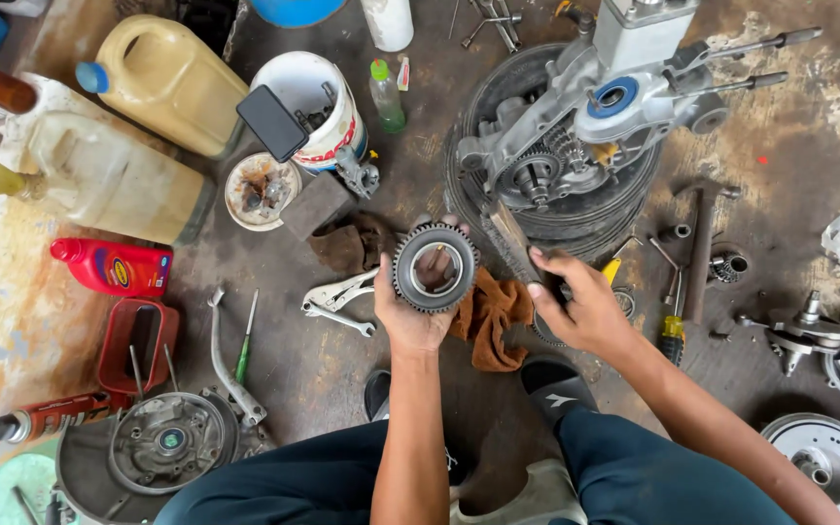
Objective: The person sits on the floor and cleans a metal gear using a wire brush. They hold the gear in one hand and scrub the teeth and inner surfaces with the brush in the other hand.
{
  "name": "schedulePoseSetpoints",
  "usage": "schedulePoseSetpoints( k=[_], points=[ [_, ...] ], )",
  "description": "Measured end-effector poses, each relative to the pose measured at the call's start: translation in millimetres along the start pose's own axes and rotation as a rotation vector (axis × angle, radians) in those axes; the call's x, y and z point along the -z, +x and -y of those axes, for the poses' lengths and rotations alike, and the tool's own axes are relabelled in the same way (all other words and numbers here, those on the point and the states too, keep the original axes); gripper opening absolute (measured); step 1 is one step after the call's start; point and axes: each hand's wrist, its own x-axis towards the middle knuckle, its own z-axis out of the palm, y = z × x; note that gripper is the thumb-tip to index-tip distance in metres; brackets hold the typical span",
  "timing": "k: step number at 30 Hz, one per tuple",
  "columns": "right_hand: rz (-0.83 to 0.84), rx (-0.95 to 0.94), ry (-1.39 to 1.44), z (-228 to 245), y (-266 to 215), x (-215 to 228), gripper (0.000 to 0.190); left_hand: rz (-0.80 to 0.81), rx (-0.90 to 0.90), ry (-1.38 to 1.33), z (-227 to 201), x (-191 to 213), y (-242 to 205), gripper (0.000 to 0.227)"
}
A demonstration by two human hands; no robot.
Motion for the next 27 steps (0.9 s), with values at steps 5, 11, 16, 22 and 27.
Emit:
schedulePoseSetpoints(
  k=[5,11,16,22,27],
  points=[
    [0.070,0.062,-0.114,-7.4,-17.7,-10.7,0.030,0.067,-0.047,0.075,3.7,17.8,9.9,0.069],
    [0.150,0.301,-0.490,34.0,22.5,-15.0,0.008,0.110,-0.069,0.219,8.0,25.7,15.2,0.073],
    [0.177,0.336,-0.502,37.8,24.7,-16.6,0.008,-0.030,-0.067,0.243,-3.3,5.0,7.4,0.074],
    [0.007,0.187,-0.126,-32.3,-13.5,-17.4,0.027,-0.400,0.015,0.010,-7.9,-49.1,-10.4,0.063],
    [-0.183,-0.078,0.030,-48.0,-46.7,-8.7,0.042,-0.032,0.063,-0.160,-11.0,-8.1,-8.1,0.072]
  ],
)
